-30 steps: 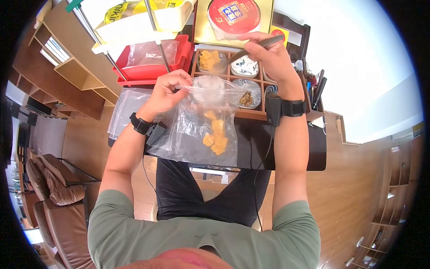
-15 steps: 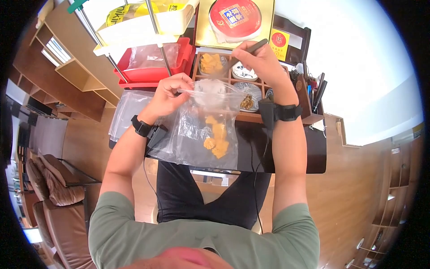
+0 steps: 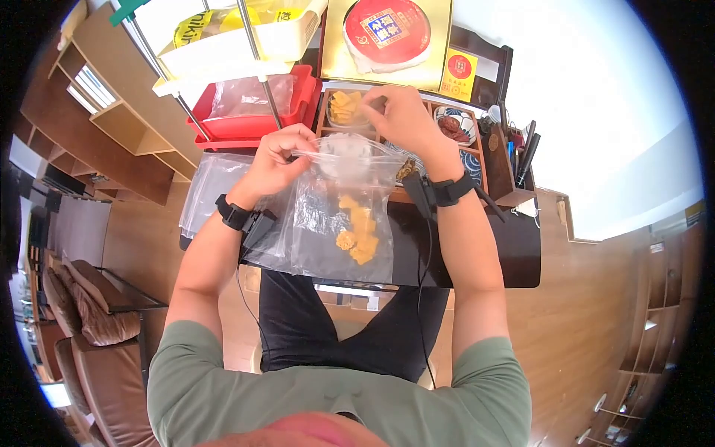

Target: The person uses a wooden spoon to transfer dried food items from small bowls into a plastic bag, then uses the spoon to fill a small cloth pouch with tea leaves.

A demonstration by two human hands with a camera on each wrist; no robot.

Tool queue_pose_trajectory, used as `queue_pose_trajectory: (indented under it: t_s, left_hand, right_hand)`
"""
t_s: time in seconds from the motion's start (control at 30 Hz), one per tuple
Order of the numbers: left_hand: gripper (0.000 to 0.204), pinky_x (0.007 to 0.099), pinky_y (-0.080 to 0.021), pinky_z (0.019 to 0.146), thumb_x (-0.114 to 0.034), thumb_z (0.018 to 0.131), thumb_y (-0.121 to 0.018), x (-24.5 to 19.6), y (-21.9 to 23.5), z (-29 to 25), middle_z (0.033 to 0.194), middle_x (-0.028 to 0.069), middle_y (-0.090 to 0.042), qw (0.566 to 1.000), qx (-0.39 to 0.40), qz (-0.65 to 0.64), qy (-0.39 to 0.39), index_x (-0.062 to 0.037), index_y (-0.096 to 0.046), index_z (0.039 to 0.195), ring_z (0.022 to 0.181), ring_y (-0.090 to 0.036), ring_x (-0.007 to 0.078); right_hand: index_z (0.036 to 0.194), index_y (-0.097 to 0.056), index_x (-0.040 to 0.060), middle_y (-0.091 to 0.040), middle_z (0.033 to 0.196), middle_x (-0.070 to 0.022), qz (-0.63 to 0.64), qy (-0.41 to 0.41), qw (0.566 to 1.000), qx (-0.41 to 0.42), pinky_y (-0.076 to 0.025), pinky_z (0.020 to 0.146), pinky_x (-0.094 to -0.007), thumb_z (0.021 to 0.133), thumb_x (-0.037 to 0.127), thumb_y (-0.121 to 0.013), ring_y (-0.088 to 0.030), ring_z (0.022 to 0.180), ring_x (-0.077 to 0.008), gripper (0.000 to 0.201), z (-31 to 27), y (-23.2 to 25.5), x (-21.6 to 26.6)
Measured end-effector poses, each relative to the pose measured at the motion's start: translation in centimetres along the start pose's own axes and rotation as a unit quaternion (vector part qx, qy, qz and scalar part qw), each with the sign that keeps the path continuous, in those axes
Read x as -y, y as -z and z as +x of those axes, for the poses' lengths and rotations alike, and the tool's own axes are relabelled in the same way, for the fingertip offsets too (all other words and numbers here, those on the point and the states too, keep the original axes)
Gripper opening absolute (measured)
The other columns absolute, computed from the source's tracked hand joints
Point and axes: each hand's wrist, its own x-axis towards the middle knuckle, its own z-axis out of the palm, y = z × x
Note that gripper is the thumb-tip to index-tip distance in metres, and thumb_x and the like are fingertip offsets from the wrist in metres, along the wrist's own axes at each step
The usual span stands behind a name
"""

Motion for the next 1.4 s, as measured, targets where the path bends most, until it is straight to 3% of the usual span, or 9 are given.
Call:
queue_pose_trajectory:
  t_s: [0.37,0.4,0.47,0.77,0.8,0.83,0.9,1.23,1.4]
  left_hand:
    - [0.019,0.027,-0.047,0.084,0.013,0.083,-0.06,0.1,0.2,-0.1,0.102,0.006,-0.064,1.0,0.014,0.0,-0.005,-0.0008,-0.07,0.09,0.096,-0.06,0.0132]
    - [0.018,0.0268,-0.048,0.083,0.012,0.082,-0.061,0.1,0.1,0.0,0.099,0.006,-0.064,1.0,0.007,0.0,-0.006,-0.0008,-0.071,0.09,0.094,-0.061,0.0134]
    - [0.018,0.0265,-0.048,0.082,0.012,0.081,-0.062,0.0,0.1,0.0,0.097,0.006,-0.065,1.0,0.0,0.001,-0.008,-0.0008,-0.072,0.089,0.093,-0.062,0.0136]
    - [0.019,0.0267,-0.048,0.081,0.014,0.081,-0.061,-0.1,0.2,-0.1,0.101,0.0061,-0.064,1.0,0.016,0.006,-0.011,-0.0008,-0.07,0.09,0.094,-0.06,0.0127]
    - [0.019,0.0265,-0.048,0.081,0.014,0.081,-0.061,-0.3,0.2,0.0,0.101,0.006,-0.063,0.999,0.015,0.025,-0.015,-0.0007,-0.07,0.09,0.093,-0.06,0.0126]
    - [0.019,0.0263,-0.048,0.081,0.014,0.081,-0.061,-0.3,0.2,0.0,0.1,0.0059,-0.063,0.999,0.014,0.043,-0.014,-0.0007,-0.07,0.089,0.093,-0.06,0.0124]
    - [0.019,0.0262,-0.048,0.081,0.014,0.081,-0.061,-0.2,0.2,0.1,0.1,0.0059,-0.063,0.999,0.016,0.036,-0.015,-0.0008,-0.07,0.089,0.093,-0.06,0.0124]
    - [0.016,0.0257,-0.048,0.078,0.011,0.081,-0.063,0.0,0.1,0.0,0.096,0.005,-0.065,1.0,-0.001,0.011,-0.002,-0.0017,-0.071,0.087,0.091,-0.062,0.0128]
    - [0.017,0.0262,-0.048,0.079,0.011,0.081,-0.063,0.1,0.1,0.0,0.097,0.0047,-0.065,1.0,0.001,0.006,-0.004,-0.0017,-0.071,0.088,0.091,-0.062,0.0128]
  right_hand:
    - [0.113,-0.069,-0.0008,-0.074,0.093,-0.0082,-0.014,-0.007,1.0,0.0,-0.053,0.074,-0.0271,0.095,0.004,-0.067,-0.067,0.08,-0.0124,0.019,0.3,0.1,-0.6]
    - [0.113,-0.069,-0.0008,-0.074,0.093,-0.0082,-0.014,-0.008,1.0,0.0,-0.053,0.074,-0.0271,0.095,0.004,-0.067,-0.067,0.08,-0.0124,0.019,0.3,0.0,-0.9]
    - [0.107,-0.072,0.0047,-0.063,0.067,-0.0091,0.018,0.037,0.998,-0.048,-0.043,0.057,-0.0299,0.093,0.013,-0.069,-0.05,0.058,-0.0143,0.017,0.4,-0.5,-1.8]
    - [0.103,-0.072,0.0033,-0.065,0.068,-0.0112,0.019,0.049,0.994,-0.091,-0.046,0.059,-0.0317,0.092,0.014,-0.069,-0.057,0.06,-0.0164,0.016,0.5,-0.8,-2.3]
    - [0.104,-0.071,-0.0014,-0.072,0.086,-0.0083,0.016,-0.008,0.998,-0.056,-0.05,0.069,-0.026,0.092,0.005,-0.07,-0.065,0.077,-0.0116,0.013,0.6,-0.5,-1.9]
    - [0.104,-0.071,-0.0014,-0.072,0.086,-0.0083,0.016,-0.008,0.998,-0.057,-0.05,0.069,-0.026,0.092,0.005,-0.07,-0.065,0.077,-0.0116,0.013,0.6,-0.5,-2.0]
    - [0.098,-0.071,0.0023,-0.066,0.069,-0.0114,0.001,0.029,0.996,-0.082,-0.047,0.062,-0.0316,0.092,0.013,-0.068,-0.058,0.061,-0.0176,0.013,0.5,-0.8,-2.2]
    - [0.098,-0.071,0.0023,-0.065,0.067,-0.0117,0.001,0.038,0.994,-0.1,-0.046,0.058,-0.0311,0.092,0.013,-0.069,-0.057,0.058,-0.0173,0.013,0.5,-1.1,-2.0]
    - [0.1,-0.072,0.0017,-0.068,0.071,-0.0112,0.016,0.035,0.989,-0.142,-0.049,0.062,-0.0281,0.091,0.01,-0.07,-0.062,0.064,-0.0136,0.013,0.6,-0.7,-1.9]
